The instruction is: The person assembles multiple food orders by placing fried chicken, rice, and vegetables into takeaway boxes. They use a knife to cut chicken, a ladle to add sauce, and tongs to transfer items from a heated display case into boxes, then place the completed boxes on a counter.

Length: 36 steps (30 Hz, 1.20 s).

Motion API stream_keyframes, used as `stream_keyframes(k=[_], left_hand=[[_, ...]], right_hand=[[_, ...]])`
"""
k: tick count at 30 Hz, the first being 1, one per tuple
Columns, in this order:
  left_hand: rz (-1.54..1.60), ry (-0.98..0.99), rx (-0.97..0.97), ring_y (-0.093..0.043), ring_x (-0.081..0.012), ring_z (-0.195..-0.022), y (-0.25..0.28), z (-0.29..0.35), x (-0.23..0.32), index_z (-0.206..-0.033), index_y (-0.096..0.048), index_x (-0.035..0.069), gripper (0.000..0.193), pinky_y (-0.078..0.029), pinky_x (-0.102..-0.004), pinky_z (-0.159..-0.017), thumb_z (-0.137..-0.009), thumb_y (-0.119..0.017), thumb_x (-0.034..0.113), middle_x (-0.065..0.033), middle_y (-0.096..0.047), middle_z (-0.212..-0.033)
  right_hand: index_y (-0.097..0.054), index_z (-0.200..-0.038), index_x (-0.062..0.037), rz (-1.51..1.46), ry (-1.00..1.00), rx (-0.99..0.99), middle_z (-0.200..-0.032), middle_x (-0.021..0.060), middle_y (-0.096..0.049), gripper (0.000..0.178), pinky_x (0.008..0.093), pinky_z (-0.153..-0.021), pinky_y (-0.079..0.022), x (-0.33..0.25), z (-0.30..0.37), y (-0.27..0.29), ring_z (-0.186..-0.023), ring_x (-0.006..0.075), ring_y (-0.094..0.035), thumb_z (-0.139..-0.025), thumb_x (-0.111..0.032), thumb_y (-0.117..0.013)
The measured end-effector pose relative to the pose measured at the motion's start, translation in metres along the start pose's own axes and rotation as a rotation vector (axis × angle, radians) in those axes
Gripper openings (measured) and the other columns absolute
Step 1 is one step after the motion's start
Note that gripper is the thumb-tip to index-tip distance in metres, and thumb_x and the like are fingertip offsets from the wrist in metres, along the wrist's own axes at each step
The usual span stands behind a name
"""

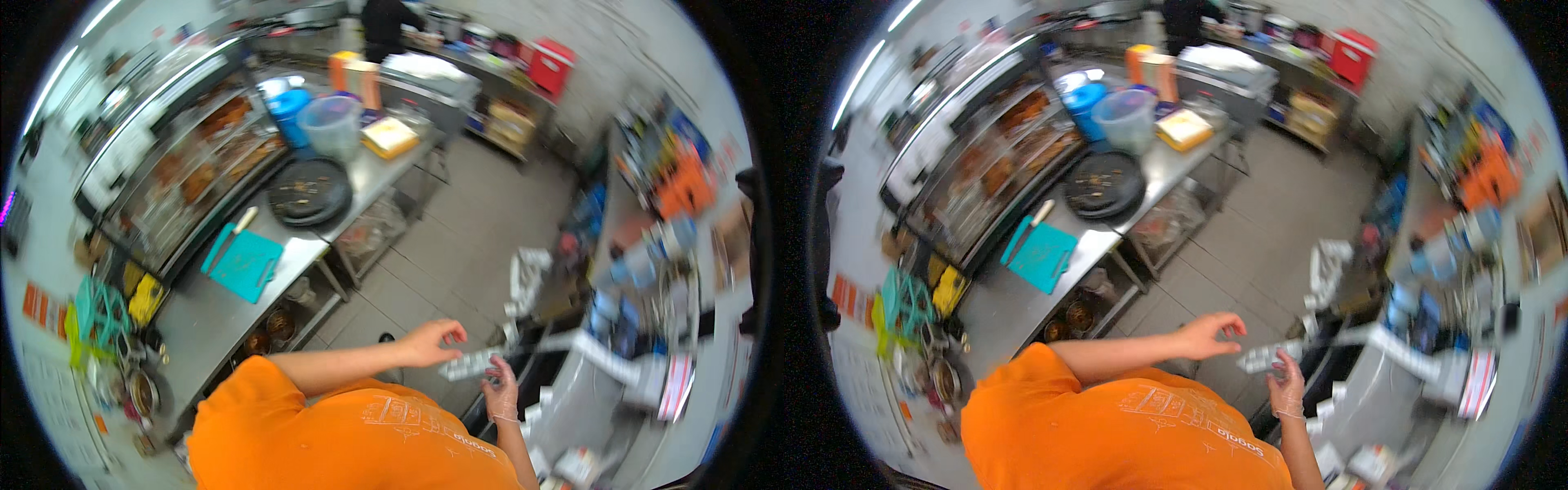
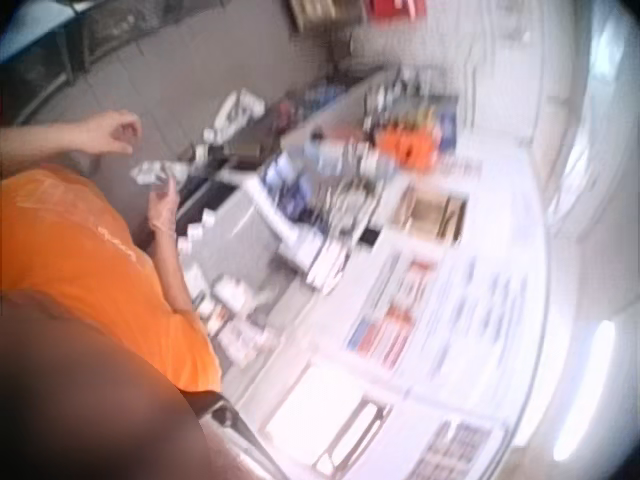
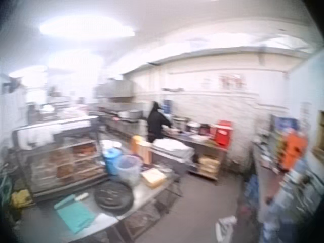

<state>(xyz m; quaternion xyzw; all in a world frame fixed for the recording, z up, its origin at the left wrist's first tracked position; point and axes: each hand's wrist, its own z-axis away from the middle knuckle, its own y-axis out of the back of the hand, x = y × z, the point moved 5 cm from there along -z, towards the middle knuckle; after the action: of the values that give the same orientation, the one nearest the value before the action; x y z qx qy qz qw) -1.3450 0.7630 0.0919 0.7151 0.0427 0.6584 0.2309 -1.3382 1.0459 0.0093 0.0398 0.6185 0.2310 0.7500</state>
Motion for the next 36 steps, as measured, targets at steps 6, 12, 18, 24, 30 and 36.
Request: stream_keyframes(k=[6,12,18,24,30,36], left_hand=[[-0.103,-0.076,0.494,-0.067,-0.0331,-0.111,0.122,0.022,0.007,-0.123,-0.067,0.006,0.048,-0.052,-0.0471,-0.103,-0.091,-0.089,0.035,-0.0095,-0.068,-0.118],[-0.605,0.181,1.013,-0.067,-0.0317,-0.104,0.249,0.083,-0.002,-0.106,-0.066,0.009,0.028,-0.049,-0.0471,-0.089,-0.090,-0.081,0.026,-0.0092,-0.068,-0.109],[-0.749,0.161,1.111,-0.066,-0.0280,-0.086,0.309,0.109,-0.028,-0.092,-0.065,0.010,0.014,-0.046,-0.0438,-0.081,-0.090,-0.076,0.018,-0.0053,-0.065,-0.087],[-0.680,0.111,0.972,-0.070,-0.0324,-0.099,0.428,0.140,-0.073,-0.101,-0.072,0.012,0.011,-0.054,-0.0470,-0.095,-0.092,-0.077,0.017,-0.0079,-0.072,-0.100],[-1.107,0.405,1.736,-0.075,-0.0281,-0.093,0.634,0.346,-0.035,-0.101,-0.079,0.007,0.006,-0.059,-0.0387,-0.083,-0.097,-0.075,0.009,-0.0110,-0.078,-0.101],[-1.372,0.712,1.960,-0.072,-0.0340,-0.105,0.781,0.543,0.028,-0.126,-0.072,0.008,0.029,-0.057,-0.0448,-0.095,-0.098,-0.070,0.003,-0.0135,-0.073,-0.112]], right_hand=[[-0.030,-0.171,-0.0266,-0.607,-0.090,-0.005,-0.169,0.0172,-0.040,0.083,0.0598,-0.103,-0.058,-0.173,-0.198,-0.173,-0.147,0.0379,-0.050,-0.104,-0.024,-0.079],[-0.028,-0.170,-0.0291,-0.721,-0.188,-0.546,-0.172,0.0150,-0.037,0.089,0.0623,-0.102,-0.058,-0.301,-0.235,-0.383,-0.149,0.0390,-0.047,-0.101,-0.037,-0.084],[-0.044,-0.170,-0.0214,-0.617,-0.144,-0.937,-0.179,0.0058,-0.037,0.079,0.0607,-0.115,-0.047,-0.367,-0.242,-0.500,-0.158,0.0302,-0.039,-0.110,-0.069,-0.058],[-0.035,-0.176,-0.0221,-0.513,-0.032,-1.172,-0.182,0.0097,-0.032,0.084,0.0574,-0.112,-0.051,-0.418,-0.295,-0.579,-0.162,0.0324,-0.036,-0.104,-0.038,-0.076],[-0.034,-0.174,-0.0203,-0.251,0.019,-1.316,-0.173,0.0152,-0.041,0.093,0.0489,-0.098,-0.064,-0.421,-0.379,-0.611,-0.141,0.0333,-0.060,-0.096,-0.018,-0.084],[-0.053,-0.156,-0.0112,-0.026,-0.109,-1.296,-0.143,0.0146,-0.062,0.064,0.0430,-0.086,-0.066,-0.372,-0.433,-0.637,-0.110,0.0272,-0.072,-0.098,-0.017,-0.080]])
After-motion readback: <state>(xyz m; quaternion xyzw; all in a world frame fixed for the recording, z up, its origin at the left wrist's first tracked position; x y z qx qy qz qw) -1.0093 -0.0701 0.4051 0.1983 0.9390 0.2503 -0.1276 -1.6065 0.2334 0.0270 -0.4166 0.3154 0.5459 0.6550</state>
